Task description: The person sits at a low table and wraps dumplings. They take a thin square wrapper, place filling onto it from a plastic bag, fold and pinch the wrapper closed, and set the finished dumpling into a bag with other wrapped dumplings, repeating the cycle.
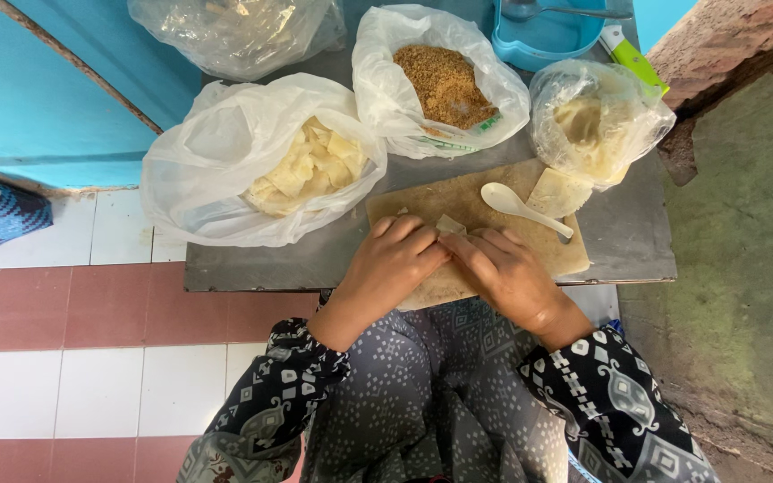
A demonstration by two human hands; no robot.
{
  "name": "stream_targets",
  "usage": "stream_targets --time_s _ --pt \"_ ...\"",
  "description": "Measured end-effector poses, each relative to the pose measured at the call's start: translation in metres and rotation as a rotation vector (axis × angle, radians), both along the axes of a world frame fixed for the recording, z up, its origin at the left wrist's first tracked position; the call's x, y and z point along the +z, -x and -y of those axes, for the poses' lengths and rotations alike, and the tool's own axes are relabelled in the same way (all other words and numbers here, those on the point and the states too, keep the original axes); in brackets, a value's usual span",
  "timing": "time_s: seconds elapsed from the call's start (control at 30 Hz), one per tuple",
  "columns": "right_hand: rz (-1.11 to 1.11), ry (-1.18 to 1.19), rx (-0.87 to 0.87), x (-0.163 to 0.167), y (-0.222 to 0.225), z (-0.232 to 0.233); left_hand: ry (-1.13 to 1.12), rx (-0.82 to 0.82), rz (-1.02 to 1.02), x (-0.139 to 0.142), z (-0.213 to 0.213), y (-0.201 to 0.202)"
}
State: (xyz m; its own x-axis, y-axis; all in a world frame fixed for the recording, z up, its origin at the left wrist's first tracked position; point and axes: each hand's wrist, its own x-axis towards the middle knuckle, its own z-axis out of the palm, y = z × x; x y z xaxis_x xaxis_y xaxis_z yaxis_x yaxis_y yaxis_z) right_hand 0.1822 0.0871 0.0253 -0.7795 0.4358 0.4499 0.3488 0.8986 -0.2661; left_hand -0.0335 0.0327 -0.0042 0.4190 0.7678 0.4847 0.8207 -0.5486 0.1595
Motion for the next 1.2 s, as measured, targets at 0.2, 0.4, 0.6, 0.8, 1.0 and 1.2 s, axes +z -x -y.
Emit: stream_targets --time_s 0.2,0.4,0.6,0.8,1.0,1.2 --pt "-0.115 0.529 -0.256 -0.006 0.011 -0.006 0.11 0.085 0.176 0.007 -0.009 -0.011" --pt "-0.222 0.29 -0.086 -0.007 0.011 -0.007 0.331 0.226 0.232 0.014 -0.025 -0.016" --pt "-0.157 0.068 -0.024 -0.007 0.003 -0.007 0.314 0.259 0.298 0.008 -0.015 -0.02" --pt "-0.131 0.049 -0.06 -0.006 0.005 -0.011 -0.042 0.08 0.031 0.004 -0.003 -0.006" --pt "-0.16 -0.009 -0.064 0.0 0.009 -0.006 -0.017 0.106 0.086 0.002 -0.01 -0.005" --pt "-0.193 0.195 -0.056 -0.002 0.015 -0.012 0.076 0.123 0.16 0.004 -0.016 -0.005"
